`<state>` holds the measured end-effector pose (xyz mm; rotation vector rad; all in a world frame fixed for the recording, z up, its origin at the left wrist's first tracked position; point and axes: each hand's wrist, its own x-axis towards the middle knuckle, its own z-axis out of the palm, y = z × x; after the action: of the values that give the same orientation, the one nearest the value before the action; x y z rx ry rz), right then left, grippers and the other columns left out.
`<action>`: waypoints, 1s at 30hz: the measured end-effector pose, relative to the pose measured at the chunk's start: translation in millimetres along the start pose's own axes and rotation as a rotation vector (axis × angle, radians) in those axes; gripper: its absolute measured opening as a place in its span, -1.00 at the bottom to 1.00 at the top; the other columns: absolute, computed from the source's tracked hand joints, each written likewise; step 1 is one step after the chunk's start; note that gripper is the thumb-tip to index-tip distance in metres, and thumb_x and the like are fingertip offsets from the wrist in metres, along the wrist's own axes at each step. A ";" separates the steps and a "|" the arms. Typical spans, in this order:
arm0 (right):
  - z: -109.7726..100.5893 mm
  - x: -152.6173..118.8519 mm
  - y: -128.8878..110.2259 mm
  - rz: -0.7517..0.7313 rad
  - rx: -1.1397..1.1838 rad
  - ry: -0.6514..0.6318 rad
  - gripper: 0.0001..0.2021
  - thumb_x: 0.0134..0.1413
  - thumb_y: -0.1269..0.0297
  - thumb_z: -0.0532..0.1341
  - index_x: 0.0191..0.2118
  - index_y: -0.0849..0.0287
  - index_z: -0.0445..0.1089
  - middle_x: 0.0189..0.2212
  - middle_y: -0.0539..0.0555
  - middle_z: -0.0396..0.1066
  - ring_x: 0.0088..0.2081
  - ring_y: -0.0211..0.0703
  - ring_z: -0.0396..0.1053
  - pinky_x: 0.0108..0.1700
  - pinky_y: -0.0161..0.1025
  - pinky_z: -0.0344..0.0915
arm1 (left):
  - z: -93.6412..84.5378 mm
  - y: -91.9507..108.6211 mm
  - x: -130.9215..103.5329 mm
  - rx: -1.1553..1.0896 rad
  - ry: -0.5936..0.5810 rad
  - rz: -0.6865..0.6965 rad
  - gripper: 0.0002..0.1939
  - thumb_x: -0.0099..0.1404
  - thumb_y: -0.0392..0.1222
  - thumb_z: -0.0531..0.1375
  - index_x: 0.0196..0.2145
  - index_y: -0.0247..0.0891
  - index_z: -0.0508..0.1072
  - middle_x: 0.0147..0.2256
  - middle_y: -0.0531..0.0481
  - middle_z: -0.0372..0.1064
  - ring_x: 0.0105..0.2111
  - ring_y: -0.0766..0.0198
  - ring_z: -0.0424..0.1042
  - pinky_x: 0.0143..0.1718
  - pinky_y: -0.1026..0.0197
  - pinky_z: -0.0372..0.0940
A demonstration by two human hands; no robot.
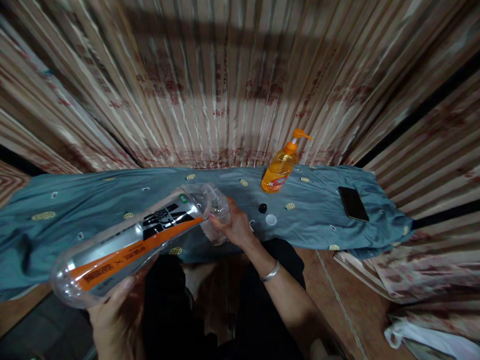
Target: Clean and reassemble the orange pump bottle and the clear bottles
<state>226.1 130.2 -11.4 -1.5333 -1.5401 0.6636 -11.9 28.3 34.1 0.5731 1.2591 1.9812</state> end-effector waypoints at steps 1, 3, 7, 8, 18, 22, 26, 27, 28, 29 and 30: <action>0.3 0.4 -0.9 0.003 0.003 0.001 -0.37 0.15 0.17 0.53 0.33 0.08 0.53 0.00 0.15 0.82 -0.02 0.23 0.81 0.04 0.03 0.71 | 0.8 0.1 0.2 0.000 -0.019 -0.002 -0.12 -0.29 -0.11 0.76 0.07 0.05 0.73 -0.13 0.07 0.70 -0.04 -0.16 0.73 0.21 -0.50 0.63; 0.5 0.8 -2.2 0.008 0.002 0.000 -0.37 0.16 0.16 0.53 0.34 0.06 0.53 0.02 0.15 0.82 -0.01 0.23 0.81 0.04 0.03 0.71 | 1.5 0.2 0.5 0.008 -0.039 0.011 -0.21 -0.25 -0.07 0.75 0.01 -0.01 0.73 -0.17 0.04 0.69 -0.07 -0.18 0.74 0.21 -0.56 0.62; 1.1 -0.6 -1.3 0.005 -0.013 -0.002 -0.38 0.16 0.17 0.53 0.33 0.03 0.55 0.02 0.14 0.82 -0.01 0.24 0.81 0.04 0.04 0.72 | -3.4 -2.5 0.3 0.011 -0.033 0.049 -0.30 -0.21 -0.07 0.75 -0.07 -0.05 0.73 -0.17 0.04 0.71 -0.10 -0.15 0.74 0.24 -0.53 0.61; 1.4 -1.3 -0.4 0.004 -0.012 0.000 -0.38 0.15 0.17 0.53 0.33 0.03 0.54 0.02 0.14 0.81 0.00 0.23 0.81 0.05 0.05 0.72 | -5.8 -4.1 0.1 0.000 -0.028 0.054 -0.28 -0.21 -0.09 0.75 -0.04 -0.02 0.73 -0.15 0.06 0.71 -0.14 -0.07 0.72 0.23 -0.46 0.63; 1.8 -5.7 3.3 -0.002 0.003 0.009 -0.35 0.16 0.15 0.50 0.35 0.09 0.50 0.03 0.17 0.79 -0.02 0.23 0.79 0.06 0.07 0.72 | -15.4 -12.3 -3.1 -0.054 -0.002 0.035 -0.15 -0.27 -0.04 0.80 0.03 -0.04 0.73 -0.17 0.08 0.72 -0.26 0.11 0.70 0.11 -0.15 0.71; 1.1 -5.6 2.9 -0.004 0.005 0.009 -0.36 0.15 0.15 0.51 0.34 0.09 0.50 0.00 0.18 0.80 -0.06 0.25 0.79 0.03 0.09 0.73 | -16.0 -12.9 -1.5 -0.008 -0.009 0.056 -0.23 -0.25 0.00 0.80 -0.05 -0.08 0.74 -0.15 0.00 0.74 -0.24 0.02 0.72 0.12 -0.23 0.71; 1.0 -4.4 4.3 -0.009 0.017 0.005 -0.36 0.15 0.15 0.51 0.34 0.07 0.51 0.01 0.17 0.80 -0.03 0.26 0.80 0.03 0.09 0.73 | -16.3 -13.1 -1.5 0.018 -0.014 0.041 -0.21 -0.25 0.05 0.80 -0.04 -0.09 0.73 -0.08 -0.05 0.75 -0.18 -0.01 0.73 0.20 -0.28 0.67; 0.8 -4.1 4.9 -0.009 0.019 0.007 -0.37 0.15 0.16 0.51 0.33 0.06 0.51 0.02 0.17 0.80 -0.03 0.25 0.80 0.04 0.08 0.73 | -16.4 -12.7 -1.6 0.018 -0.016 0.034 -0.18 -0.25 0.05 0.80 -0.01 -0.09 0.73 -0.06 -0.06 0.75 -0.15 -0.02 0.74 0.22 -0.29 0.65; 0.5 -3.8 5.6 -0.010 0.019 0.007 -0.37 0.15 0.16 0.51 0.33 0.06 0.51 0.02 0.16 0.80 -0.03 0.25 0.80 0.04 0.07 0.73 | -16.7 -12.1 -1.8 0.024 -0.025 0.022 -0.16 -0.24 0.03 0.80 0.03 -0.09 0.72 -0.04 -0.06 0.74 -0.12 -0.03 0.74 0.25 -0.30 0.63; 0.2 -3.5 6.3 -0.012 0.019 0.004 -0.37 0.16 0.17 0.51 0.33 0.06 0.52 0.02 0.16 0.80 -0.03 0.24 0.80 0.04 0.06 0.73 | -17.0 -11.4 -1.8 0.032 -0.031 0.011 -0.13 -0.24 0.01 0.80 0.06 -0.08 0.72 -0.04 -0.05 0.74 -0.10 -0.03 0.74 0.27 -0.30 0.61; -0.3 -3.3 7.0 -0.014 0.018 -0.002 -0.37 0.16 0.17 0.52 0.34 0.06 0.51 0.01 0.16 0.80 -0.04 0.23 0.79 0.04 0.06 0.72 | -17.5 -10.5 -1.8 0.038 -0.033 0.001 -0.11 -0.24 -0.03 0.80 0.09 -0.06 0.71 -0.04 -0.03 0.73 -0.09 -0.02 0.74 0.30 -0.30 0.59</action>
<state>229.7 127.7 -17.8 -1.5074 -1.5416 0.6697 -19.2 19.5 17.1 0.6230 1.2792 1.9447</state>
